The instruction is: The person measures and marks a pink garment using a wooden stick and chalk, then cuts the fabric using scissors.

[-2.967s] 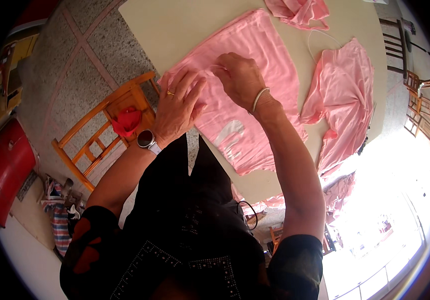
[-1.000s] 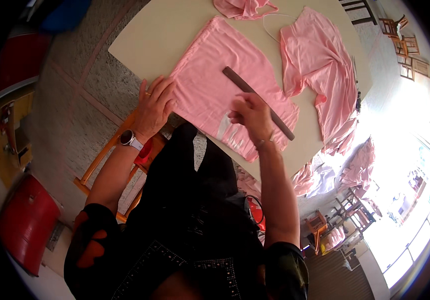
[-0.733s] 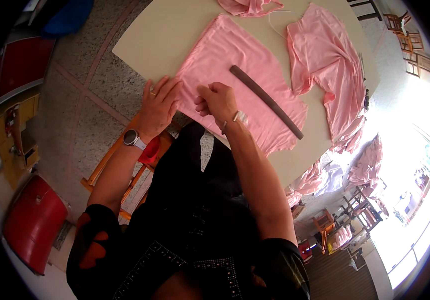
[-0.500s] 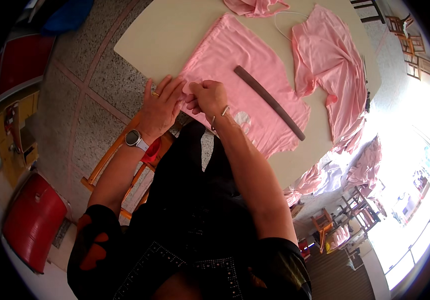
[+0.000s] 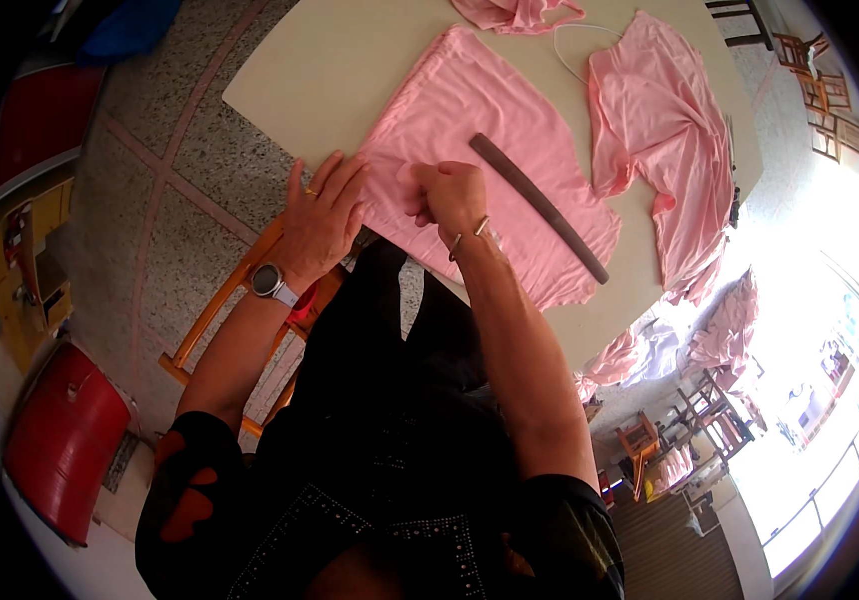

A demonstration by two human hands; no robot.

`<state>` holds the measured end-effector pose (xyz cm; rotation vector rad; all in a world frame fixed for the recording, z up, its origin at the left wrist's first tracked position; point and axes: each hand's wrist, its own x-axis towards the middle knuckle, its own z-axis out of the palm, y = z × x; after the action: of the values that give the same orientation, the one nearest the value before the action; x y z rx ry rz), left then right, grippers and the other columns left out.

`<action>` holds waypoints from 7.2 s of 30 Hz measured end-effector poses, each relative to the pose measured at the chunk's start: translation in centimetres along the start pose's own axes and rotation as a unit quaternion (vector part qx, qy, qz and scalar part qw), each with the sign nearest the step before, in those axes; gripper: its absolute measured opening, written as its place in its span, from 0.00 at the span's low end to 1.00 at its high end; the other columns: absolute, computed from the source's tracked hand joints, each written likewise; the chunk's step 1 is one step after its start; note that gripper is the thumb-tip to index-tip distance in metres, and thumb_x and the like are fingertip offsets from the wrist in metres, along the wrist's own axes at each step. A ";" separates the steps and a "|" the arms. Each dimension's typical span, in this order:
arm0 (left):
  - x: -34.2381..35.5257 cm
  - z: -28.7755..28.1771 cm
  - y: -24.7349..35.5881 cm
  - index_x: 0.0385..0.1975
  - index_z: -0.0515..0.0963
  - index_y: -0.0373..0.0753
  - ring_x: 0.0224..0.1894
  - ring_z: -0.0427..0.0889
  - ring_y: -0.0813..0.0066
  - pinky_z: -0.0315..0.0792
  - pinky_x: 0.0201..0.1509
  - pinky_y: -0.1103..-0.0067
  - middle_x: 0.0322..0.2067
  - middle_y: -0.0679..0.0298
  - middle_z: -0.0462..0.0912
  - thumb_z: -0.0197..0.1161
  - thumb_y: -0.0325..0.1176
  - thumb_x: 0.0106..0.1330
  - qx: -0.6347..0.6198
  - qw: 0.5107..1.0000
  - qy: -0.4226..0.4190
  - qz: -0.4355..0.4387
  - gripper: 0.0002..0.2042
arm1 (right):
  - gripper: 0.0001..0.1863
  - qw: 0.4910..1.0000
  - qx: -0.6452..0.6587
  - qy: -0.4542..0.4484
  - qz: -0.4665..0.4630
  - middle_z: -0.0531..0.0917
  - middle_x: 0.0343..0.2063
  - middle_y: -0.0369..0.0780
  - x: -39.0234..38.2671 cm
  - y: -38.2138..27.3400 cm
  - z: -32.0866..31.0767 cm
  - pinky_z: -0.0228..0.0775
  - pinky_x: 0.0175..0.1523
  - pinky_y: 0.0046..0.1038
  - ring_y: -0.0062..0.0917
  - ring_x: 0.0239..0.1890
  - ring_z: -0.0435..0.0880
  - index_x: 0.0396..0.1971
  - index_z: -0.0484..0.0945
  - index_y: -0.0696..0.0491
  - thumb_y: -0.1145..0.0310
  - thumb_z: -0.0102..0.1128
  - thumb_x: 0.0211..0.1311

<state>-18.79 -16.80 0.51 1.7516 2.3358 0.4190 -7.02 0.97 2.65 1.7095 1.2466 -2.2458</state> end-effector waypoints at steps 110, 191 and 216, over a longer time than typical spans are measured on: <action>-17.8 5.4 19.4 0.48 0.77 0.32 0.47 0.79 0.62 0.75 0.48 0.74 0.54 0.53 0.73 0.56 0.24 0.68 -0.166 0.950 0.012 -0.264 0.11 | 0.22 0.799 -0.422 0.343 -0.257 0.78 0.42 0.49 -3.4 9.7 -39.5 0.69 0.52 0.41 0.43 0.48 0.79 0.44 0.71 0.58 0.61 0.67 0.57; -27.7 8.8 16.4 0.44 0.81 0.31 0.39 0.84 0.68 0.77 0.46 0.74 0.35 0.56 0.86 0.63 0.33 0.67 -0.278 0.821 -0.188 -0.463 0.12 | 0.13 0.736 -0.460 0.455 -0.200 0.82 0.40 0.60 2.8 -8.5 -63.0 0.72 0.52 0.49 0.57 0.48 0.81 0.44 0.76 0.62 0.71 0.52 0.63; -1.5 -2.2 22.3 0.52 0.76 0.30 0.52 0.78 0.76 0.73 0.56 0.78 0.50 0.58 0.79 0.68 0.37 0.66 -0.509 0.734 -0.434 -0.119 0.20 | 0.08 0.978 0.110 0.080 -0.158 0.80 0.32 0.35 -22.0 14.6 -26.1 0.69 0.31 0.15 0.11 0.26 0.74 0.46 0.75 0.58 0.74 0.48 0.74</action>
<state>1.11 -12.70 10.01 0.7760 1.1786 0.5227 29.04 -1.60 11.23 1.9227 1.4418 -2.5528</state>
